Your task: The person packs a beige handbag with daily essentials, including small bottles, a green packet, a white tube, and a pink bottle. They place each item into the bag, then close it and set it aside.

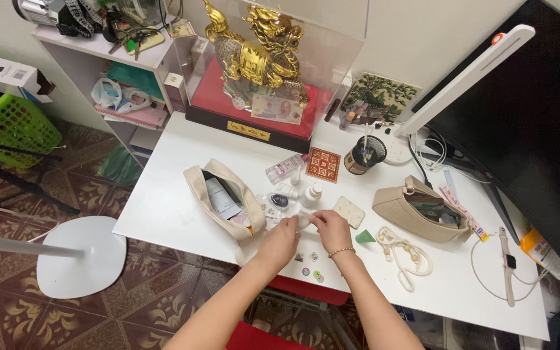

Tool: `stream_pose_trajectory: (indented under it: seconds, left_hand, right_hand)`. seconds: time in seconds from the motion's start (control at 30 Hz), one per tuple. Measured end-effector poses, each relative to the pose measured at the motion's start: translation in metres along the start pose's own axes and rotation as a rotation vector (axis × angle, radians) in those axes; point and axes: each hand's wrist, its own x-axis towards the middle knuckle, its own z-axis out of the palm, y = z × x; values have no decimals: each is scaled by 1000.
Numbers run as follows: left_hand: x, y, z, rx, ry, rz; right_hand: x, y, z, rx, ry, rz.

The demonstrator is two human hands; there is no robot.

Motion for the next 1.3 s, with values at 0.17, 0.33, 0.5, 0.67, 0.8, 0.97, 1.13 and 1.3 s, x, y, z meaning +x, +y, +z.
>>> stream_pose_trajectory:
  seconds: [0.17,0.33,0.5,0.67,0.8,0.97,1.13,1.3]
  left_hand:
    - [-9,4,-67,-62,335,139]
    - [-9,-13,-139,-749,-18,-365]
    - [-30,-25,-153,-940,-23,-405]
    - [-37,-33,-144,-1134,92,-470]
    - [-45,-41,-144,-1293,108,-509]
    - [-46,-43,-142,-1403,164,-458]
    - [-34,-26,-123,-1365,174,-329]
    - [-12,-6,-94,-1082,94,-135]
  right_hand:
    - [3,-41,-21,680,-222,128]
    - [16,-89,-4,909,-485,66]
    - [56,-98,16,719,-449,35]
    - [99,-47,41,-255,-137,-162]
    - [97,-33,65,-519,14,-423]
    - [53,-90,53,200,-118,-191]
    - [-7,-132,30,450,-346,57]
    - [-24,-135,8,271,124,-216]
